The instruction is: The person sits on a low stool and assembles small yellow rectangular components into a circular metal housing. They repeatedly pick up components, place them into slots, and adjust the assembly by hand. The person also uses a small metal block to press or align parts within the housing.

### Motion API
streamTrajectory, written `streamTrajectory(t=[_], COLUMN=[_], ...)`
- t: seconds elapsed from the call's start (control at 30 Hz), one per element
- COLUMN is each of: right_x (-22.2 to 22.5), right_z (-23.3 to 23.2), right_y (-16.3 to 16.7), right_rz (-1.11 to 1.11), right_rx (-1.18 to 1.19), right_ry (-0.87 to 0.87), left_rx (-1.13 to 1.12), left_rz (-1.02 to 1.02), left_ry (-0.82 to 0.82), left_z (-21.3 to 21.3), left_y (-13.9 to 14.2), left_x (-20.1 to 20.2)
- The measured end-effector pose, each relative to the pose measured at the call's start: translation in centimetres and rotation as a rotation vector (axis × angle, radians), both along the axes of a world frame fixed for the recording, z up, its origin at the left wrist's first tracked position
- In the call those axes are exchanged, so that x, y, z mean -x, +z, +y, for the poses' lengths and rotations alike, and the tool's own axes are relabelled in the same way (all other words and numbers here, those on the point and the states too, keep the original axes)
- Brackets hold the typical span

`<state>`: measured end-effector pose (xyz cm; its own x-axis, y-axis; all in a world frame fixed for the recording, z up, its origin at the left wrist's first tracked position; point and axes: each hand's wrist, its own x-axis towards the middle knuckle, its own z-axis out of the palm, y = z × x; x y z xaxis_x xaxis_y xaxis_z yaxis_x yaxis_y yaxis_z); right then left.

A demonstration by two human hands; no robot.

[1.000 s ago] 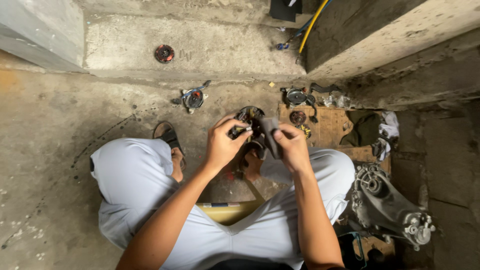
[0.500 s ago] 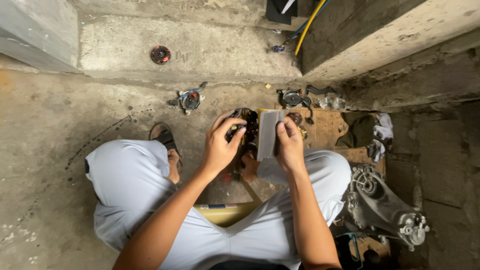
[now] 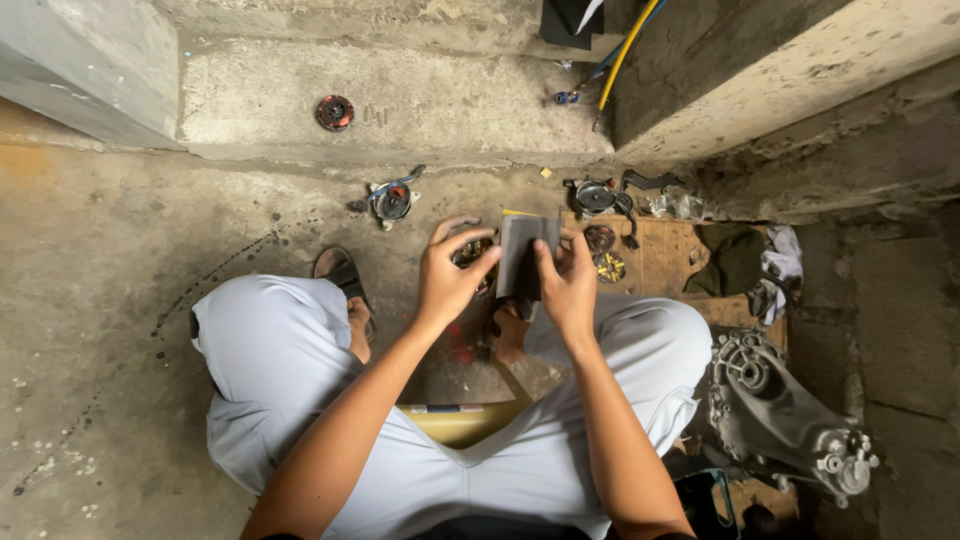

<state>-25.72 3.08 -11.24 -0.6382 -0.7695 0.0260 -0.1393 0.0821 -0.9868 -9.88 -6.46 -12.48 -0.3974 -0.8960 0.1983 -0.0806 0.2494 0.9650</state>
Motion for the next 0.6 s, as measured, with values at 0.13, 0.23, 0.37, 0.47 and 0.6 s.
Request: streamTrajectory(t=[0.13,0.23,0.37,0.47,0.6], right_x=[0.0,1.0,2.4,3.2,2.7], right_z=[0.0,-0.3,-0.5,-0.3,-0.3], right_y=[-0.4,0.0,2.7,5.4,6.5], right_rz=[-0.024,-0.589,-0.691,-0.285,0.254], right_rx=[-0.083,0.024,-0.054,-0.169,-0.264], right_ry=[0.077,0.195,0.408,0.653,0.702], left_rx=[-0.112,-0.115,-0.106,-0.067,-0.029], left_rz=[-0.086,-0.035,-0.040,-0.190,-0.322], left_ry=[-0.006,-0.083,-0.271,-0.314,-0.304], left_z=[-0.2,-0.7,-1.3,-1.5,-2.0], left_y=[-0.9,-2.0,-2.5,-1.3,1.6], left_x=[0.1,-0.4,-0.9,-1.4,-2.2])
